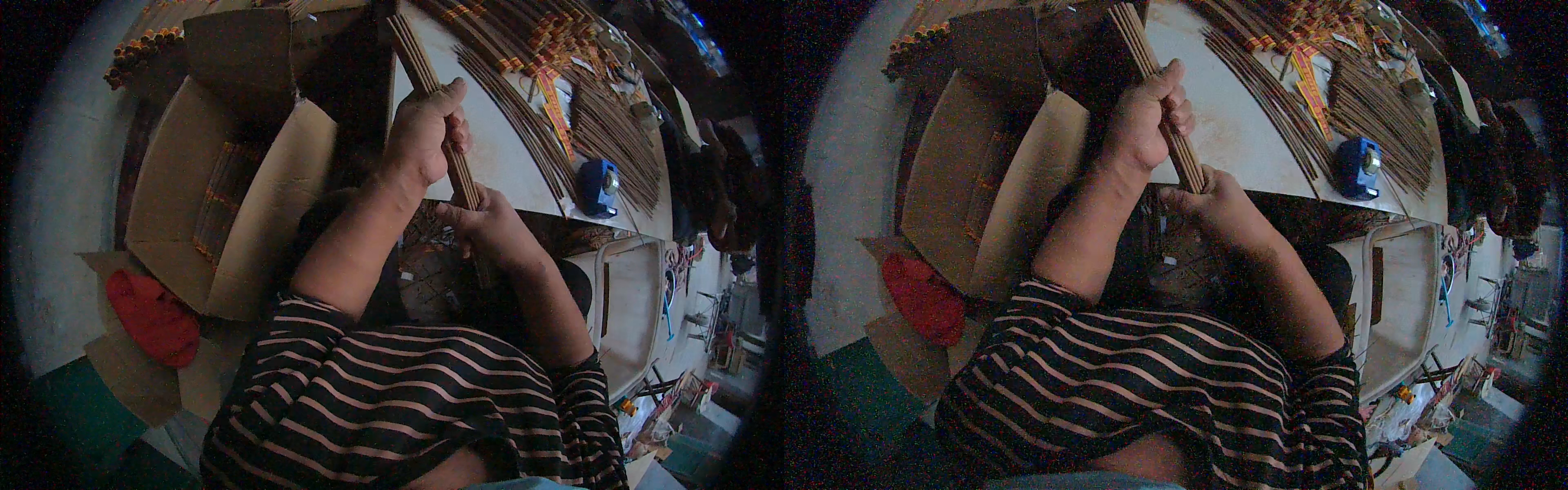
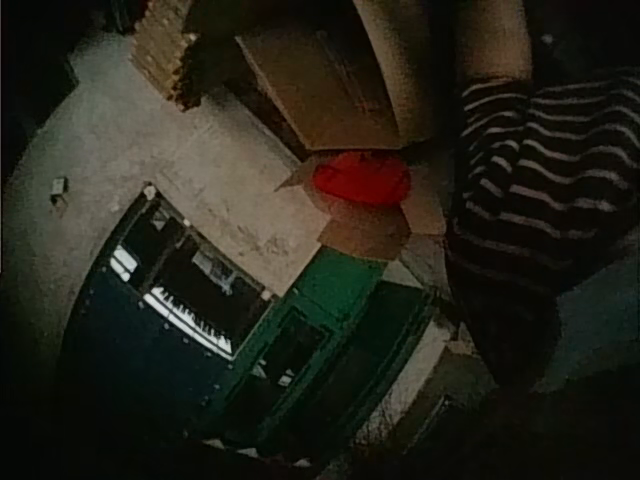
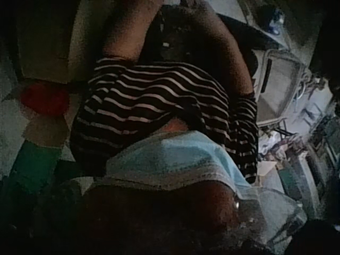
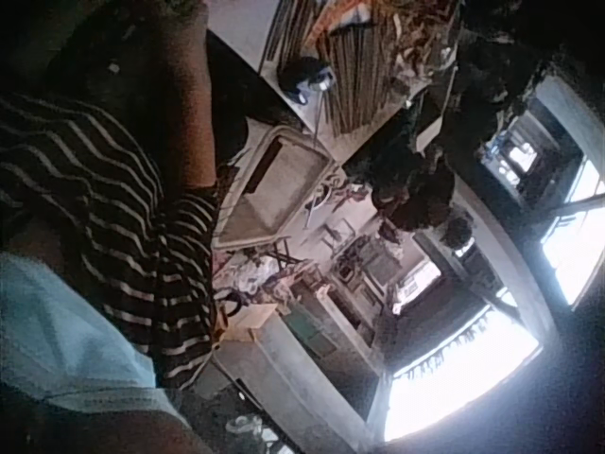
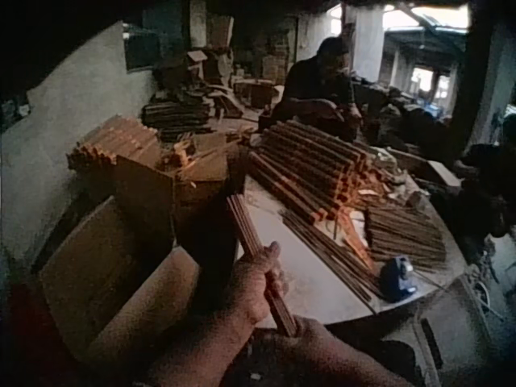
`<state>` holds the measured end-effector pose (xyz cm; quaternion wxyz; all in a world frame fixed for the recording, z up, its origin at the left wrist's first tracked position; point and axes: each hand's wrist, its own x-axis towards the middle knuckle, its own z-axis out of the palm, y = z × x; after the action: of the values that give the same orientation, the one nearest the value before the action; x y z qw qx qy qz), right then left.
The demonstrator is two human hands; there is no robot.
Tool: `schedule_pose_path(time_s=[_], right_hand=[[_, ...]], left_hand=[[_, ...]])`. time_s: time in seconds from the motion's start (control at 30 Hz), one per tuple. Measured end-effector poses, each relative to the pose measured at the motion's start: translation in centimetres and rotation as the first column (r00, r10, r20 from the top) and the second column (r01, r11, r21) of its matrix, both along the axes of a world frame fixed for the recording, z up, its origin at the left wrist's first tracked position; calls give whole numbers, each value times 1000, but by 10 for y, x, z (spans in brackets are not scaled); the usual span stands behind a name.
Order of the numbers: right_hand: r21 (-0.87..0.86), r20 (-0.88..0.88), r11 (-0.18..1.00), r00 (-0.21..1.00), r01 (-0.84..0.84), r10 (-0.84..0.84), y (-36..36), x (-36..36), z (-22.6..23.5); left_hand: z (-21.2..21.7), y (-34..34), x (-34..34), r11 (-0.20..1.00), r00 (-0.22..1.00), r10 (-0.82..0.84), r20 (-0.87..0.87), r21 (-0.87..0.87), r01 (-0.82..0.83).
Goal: The person gathers thin sticks, aligns them into bundles, and secures each bundle with a small paper wrapper. The person repeats this process, placing completed bundles on the table.
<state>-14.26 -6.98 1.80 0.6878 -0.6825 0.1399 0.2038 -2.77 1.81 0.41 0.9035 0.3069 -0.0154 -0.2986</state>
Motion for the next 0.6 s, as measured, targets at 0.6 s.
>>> schedule_pose_path(time_s=[0.6], right_hand=[[-44,-59,995,995,-89,86,-3,0,14]], left_hand=[[5,10,7,975,997,-76,22,-207,79]])
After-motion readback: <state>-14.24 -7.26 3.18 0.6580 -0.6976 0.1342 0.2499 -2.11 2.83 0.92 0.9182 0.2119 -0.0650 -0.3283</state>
